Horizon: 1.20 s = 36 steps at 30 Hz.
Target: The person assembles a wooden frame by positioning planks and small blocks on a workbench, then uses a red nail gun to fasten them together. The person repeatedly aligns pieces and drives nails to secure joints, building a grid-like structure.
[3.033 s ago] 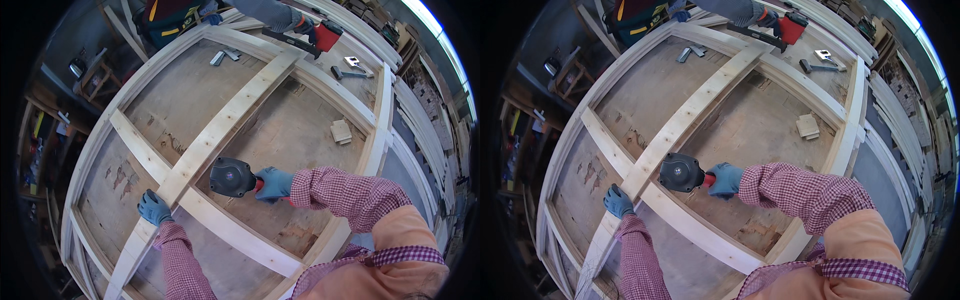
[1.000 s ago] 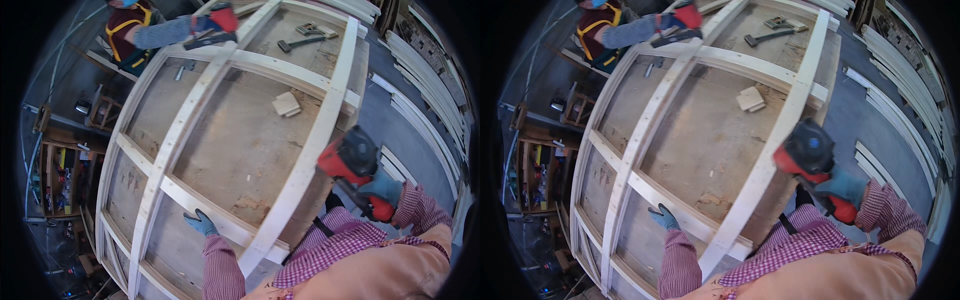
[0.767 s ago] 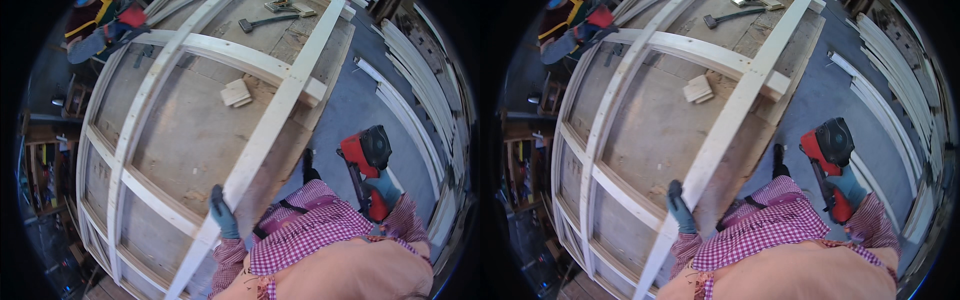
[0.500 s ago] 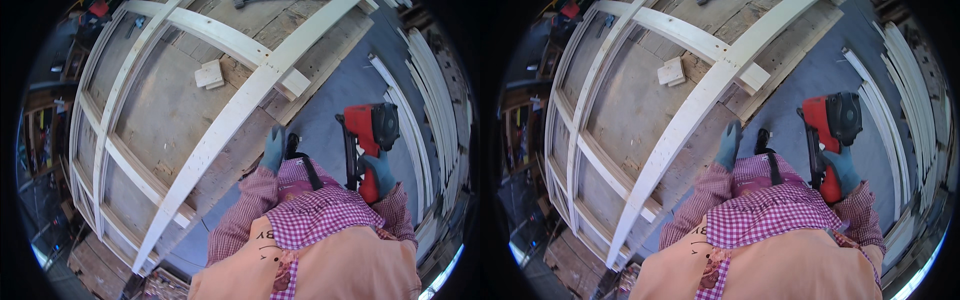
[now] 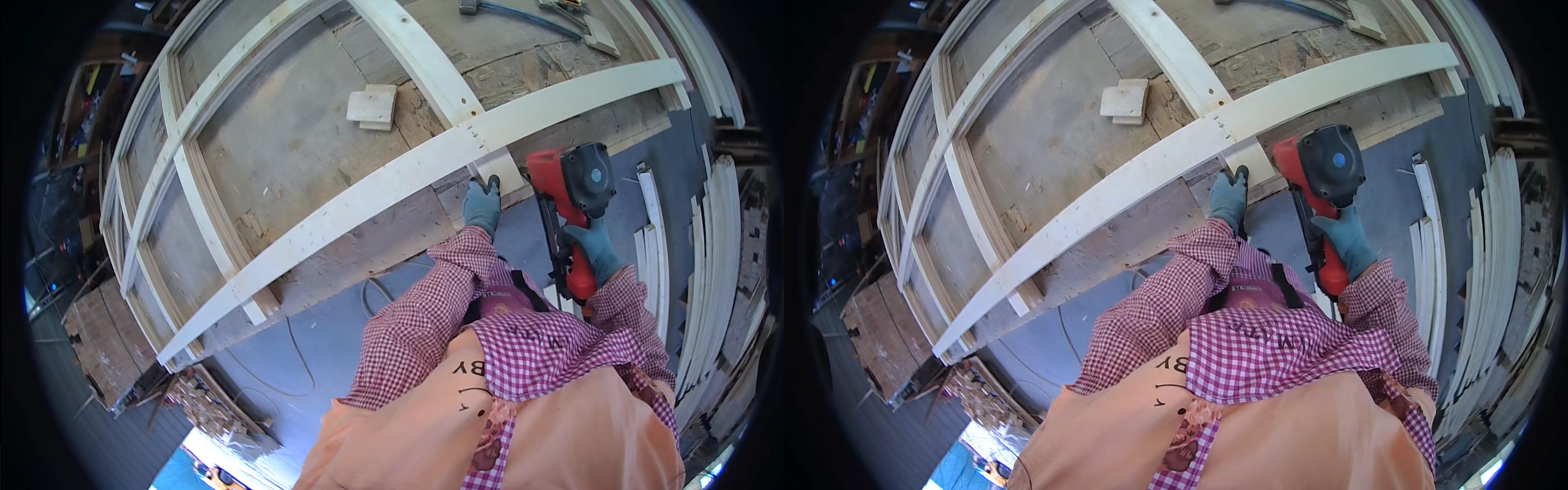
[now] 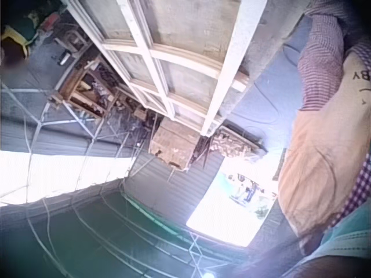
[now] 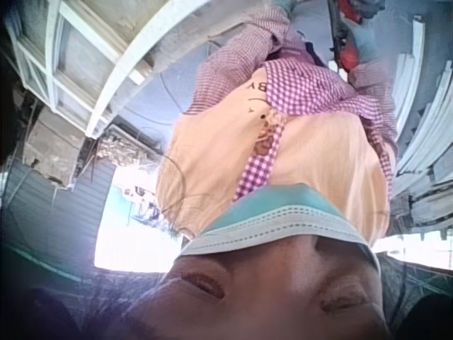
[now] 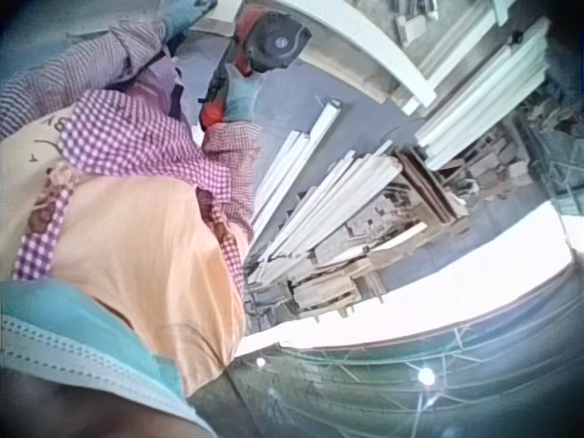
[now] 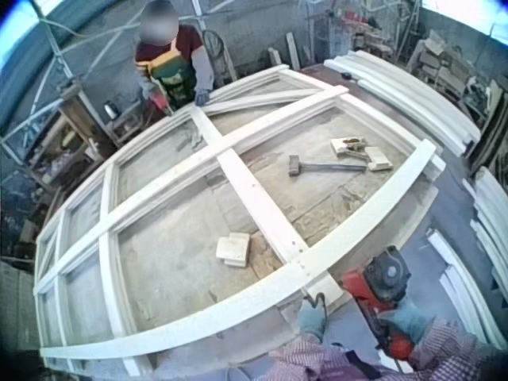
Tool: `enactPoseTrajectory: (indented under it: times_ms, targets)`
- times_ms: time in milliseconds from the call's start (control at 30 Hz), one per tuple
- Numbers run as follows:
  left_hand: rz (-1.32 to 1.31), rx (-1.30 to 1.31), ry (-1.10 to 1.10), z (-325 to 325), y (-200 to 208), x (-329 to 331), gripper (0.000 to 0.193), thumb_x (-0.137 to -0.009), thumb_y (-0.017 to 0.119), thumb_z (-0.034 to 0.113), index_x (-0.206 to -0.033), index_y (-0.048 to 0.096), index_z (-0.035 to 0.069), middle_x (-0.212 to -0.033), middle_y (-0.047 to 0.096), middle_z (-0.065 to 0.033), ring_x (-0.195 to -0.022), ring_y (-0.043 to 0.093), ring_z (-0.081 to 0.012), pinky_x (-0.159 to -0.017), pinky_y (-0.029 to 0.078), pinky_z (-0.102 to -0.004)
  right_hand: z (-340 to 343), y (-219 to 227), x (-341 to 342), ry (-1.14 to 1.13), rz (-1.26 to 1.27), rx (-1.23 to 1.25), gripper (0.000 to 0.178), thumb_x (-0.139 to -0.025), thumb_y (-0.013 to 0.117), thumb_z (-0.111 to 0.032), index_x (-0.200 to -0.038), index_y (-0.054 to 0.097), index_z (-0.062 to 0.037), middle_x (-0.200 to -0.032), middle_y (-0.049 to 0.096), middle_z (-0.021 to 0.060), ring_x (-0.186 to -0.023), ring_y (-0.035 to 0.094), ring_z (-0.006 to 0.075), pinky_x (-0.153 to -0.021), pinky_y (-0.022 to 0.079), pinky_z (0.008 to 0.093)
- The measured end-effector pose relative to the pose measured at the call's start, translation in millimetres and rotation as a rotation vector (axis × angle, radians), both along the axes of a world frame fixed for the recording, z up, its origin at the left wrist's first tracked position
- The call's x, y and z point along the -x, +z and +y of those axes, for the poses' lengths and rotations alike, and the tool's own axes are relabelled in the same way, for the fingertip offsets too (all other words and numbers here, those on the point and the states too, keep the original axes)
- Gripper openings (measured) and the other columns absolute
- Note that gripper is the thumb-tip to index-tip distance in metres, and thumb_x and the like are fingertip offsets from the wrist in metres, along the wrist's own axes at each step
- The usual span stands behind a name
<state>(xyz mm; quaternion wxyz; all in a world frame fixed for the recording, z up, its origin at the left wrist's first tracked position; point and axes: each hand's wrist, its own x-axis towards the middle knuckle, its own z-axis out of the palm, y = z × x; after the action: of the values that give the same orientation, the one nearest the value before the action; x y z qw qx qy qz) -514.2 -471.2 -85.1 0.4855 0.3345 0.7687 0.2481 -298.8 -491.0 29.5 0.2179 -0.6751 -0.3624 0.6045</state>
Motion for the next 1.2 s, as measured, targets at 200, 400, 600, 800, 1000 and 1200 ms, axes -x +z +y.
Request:
enactPoseTrajectory:
  times_ms: [200, 400, 600, 800, 1000, 1200]
  targets:
    - [0.057, -0.022, -0.014, -13.4, -2.1, 2.7, 0.046, -0.094, 0.052, 0.043, -0.096, 0.056, -0.003, -0.093, 0.063, -0.0269, -0.091, 0.061, -0.0429, -0.077, 0.046, -0.0471, 11.4, 39.4, 23.3, 0.103, 0.023, 0.136, 0.044, -0.074, 0.066, -0.003, -0.114, 0.048, -0.0015, -0.069, 0.059, 0.0088, -0.052, 0.058, 0.0179, -0.048, 0.050, 0.0329]
    - [0.089, -0.021, -0.114, -10.1, 3.4, 6.1, 0.037, -0.093, 0.052, 0.032, -0.108, 0.054, -0.002, -0.095, 0.064, -0.0279, -0.090, 0.061, -0.0443, -0.077, 0.047, -0.0514, 27.6, 31.6, 15.6, 0.179, -0.011, 0.153, 0.037, -0.073, 0.064, -0.002, -0.107, 0.049, -0.0003, -0.066, 0.059, 0.0096, -0.050, 0.057, 0.0177, -0.043, 0.047, 0.0322]
    - [0.106, -0.087, -0.072, -15.1, -11.5, 7.5, 0.035, -0.092, 0.052, 0.028, -0.109, 0.054, -0.002, -0.096, 0.064, -0.0271, -0.091, 0.062, -0.0433, -0.077, 0.047, -0.0496, 36.8, 32.0, 11.1, 0.223, 0.064, 0.123, 0.042, -0.075, 0.062, -0.001, -0.115, 0.049, 0.0011, -0.066, 0.058, 0.0099, -0.050, 0.057, 0.0193, -0.046, 0.048, 0.0311]
    - [0.137, -0.072, -0.073, -12.7, -6.2, 7.5, 0.033, -0.092, 0.052, 0.028, -0.108, 0.055, -0.001, -0.096, 0.065, -0.0265, -0.092, 0.062, -0.0426, -0.078, 0.048, -0.0487, 31.3, 22.1, 3.7, 0.230, 0.041, 0.086, 0.042, -0.076, 0.062, -0.001, -0.116, 0.048, -0.0002, -0.066, 0.057, 0.0089, -0.050, 0.057, 0.0190, -0.046, 0.047, 0.0310]
    - [0.137, -0.072, -0.048, -12.7, 1.9, 6.8, 0.035, -0.093, 0.052, 0.031, -0.106, 0.057, -0.001, -0.100, 0.064, -0.0267, -0.094, 0.061, -0.0434, -0.080, 0.047, -0.0489, 26.4, 35.7, 7.1, 0.242, 0.034, 0.101, 0.047, -0.075, 0.062, -0.001, -0.119, 0.047, -0.0010, -0.070, 0.059, 0.0080, -0.055, 0.058, 0.0174, -0.049, 0.048, 0.0312]
    - [-0.015, 0.010, -0.046, -11.4, -35.9, 12.9, 0.039, -0.093, 0.052, 0.036, -0.104, 0.060, -0.001, -0.102, 0.063, -0.0269, -0.096, 0.059, -0.0445, -0.082, 0.046, -0.0496, 25.2, 22.4, -27.4, 0.187, 0.100, 0.050, 0.053, -0.075, 0.062, -0.001, -0.125, 0.044, -0.0013, -0.070, 0.059, 0.0101, -0.055, 0.059, 0.0194, -0.048, 0.048, 0.0326]
